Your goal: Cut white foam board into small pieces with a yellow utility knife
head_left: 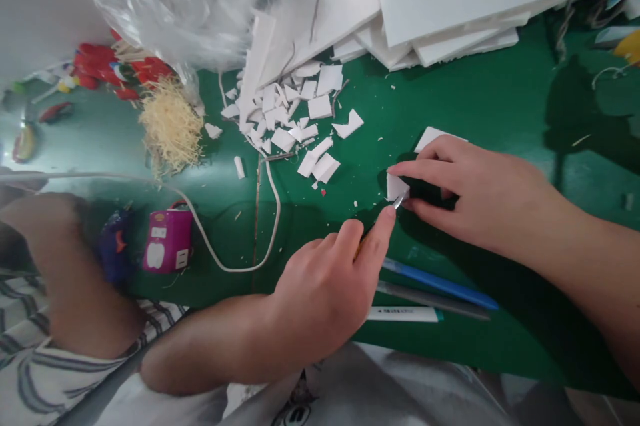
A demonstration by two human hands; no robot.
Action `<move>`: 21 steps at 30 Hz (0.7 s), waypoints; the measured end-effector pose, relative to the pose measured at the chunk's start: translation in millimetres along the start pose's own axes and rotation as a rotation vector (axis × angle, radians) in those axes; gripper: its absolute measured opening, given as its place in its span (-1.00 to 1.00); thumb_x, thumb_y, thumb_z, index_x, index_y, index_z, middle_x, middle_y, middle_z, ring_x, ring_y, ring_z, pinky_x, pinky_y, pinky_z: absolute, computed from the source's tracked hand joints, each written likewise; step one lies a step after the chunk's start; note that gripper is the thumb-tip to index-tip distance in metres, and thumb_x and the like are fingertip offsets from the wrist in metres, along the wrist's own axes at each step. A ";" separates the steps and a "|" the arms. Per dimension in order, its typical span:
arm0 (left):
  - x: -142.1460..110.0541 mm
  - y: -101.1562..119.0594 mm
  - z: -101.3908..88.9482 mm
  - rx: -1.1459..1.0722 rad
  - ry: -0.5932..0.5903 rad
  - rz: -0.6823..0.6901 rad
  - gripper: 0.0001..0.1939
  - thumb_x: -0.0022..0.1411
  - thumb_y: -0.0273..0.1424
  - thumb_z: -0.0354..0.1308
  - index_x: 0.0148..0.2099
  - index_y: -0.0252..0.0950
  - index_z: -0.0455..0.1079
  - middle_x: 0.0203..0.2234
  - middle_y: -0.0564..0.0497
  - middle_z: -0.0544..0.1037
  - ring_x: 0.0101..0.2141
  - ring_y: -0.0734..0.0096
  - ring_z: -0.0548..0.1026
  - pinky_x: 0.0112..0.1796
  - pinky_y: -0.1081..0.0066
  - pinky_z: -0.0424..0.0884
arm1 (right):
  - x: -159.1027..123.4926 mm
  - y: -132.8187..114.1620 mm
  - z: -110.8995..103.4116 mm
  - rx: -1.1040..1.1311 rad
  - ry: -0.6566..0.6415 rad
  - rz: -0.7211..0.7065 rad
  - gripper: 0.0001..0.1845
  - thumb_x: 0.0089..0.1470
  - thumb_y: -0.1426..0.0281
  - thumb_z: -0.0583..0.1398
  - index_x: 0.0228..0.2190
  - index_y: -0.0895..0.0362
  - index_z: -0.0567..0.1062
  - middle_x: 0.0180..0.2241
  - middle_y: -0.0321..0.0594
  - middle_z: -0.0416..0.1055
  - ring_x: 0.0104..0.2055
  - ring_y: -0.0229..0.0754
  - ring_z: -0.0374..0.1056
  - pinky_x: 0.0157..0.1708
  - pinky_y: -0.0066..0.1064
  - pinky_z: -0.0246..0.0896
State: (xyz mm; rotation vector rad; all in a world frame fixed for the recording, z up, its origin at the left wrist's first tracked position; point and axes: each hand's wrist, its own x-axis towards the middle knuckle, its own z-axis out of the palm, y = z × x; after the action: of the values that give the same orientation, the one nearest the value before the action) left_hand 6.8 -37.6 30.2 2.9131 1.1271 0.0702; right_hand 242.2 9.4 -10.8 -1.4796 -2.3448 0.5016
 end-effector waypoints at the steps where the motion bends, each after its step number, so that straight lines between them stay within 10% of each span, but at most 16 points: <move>1: -0.1 0.4 0.3 0.002 0.003 0.003 -0.46 0.34 -0.62 0.07 0.34 -0.43 0.40 -0.38 0.08 0.53 -0.59 0.47 0.44 -0.60 0.38 0.37 | 0.1 0.2 0.0 -0.006 0.003 -0.020 -0.58 0.15 0.29 0.17 -0.01 -0.01 0.68 -0.22 -0.21 0.53 -0.48 -0.30 0.25 -0.59 -0.44 -0.03; 21: 10.2 -2.4 -2.7 -0.002 -0.076 -0.002 -0.42 0.37 -0.60 -0.07 0.37 -0.37 0.39 -0.49 0.12 0.40 -0.64 0.44 0.36 -0.65 0.39 0.30 | 0.0 2.3 0.7 -0.021 0.052 -0.110 -0.61 0.15 0.36 0.17 -0.08 0.01 0.71 -0.26 -0.18 0.53 -0.50 -0.30 0.24 -0.62 -0.45 -0.04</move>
State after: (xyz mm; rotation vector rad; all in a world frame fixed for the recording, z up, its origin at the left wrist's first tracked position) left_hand 12.6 -29.0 33.1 2.8860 1.1170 -0.0392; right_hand 243.8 10.2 -12.5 -1.3469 -2.3818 0.4070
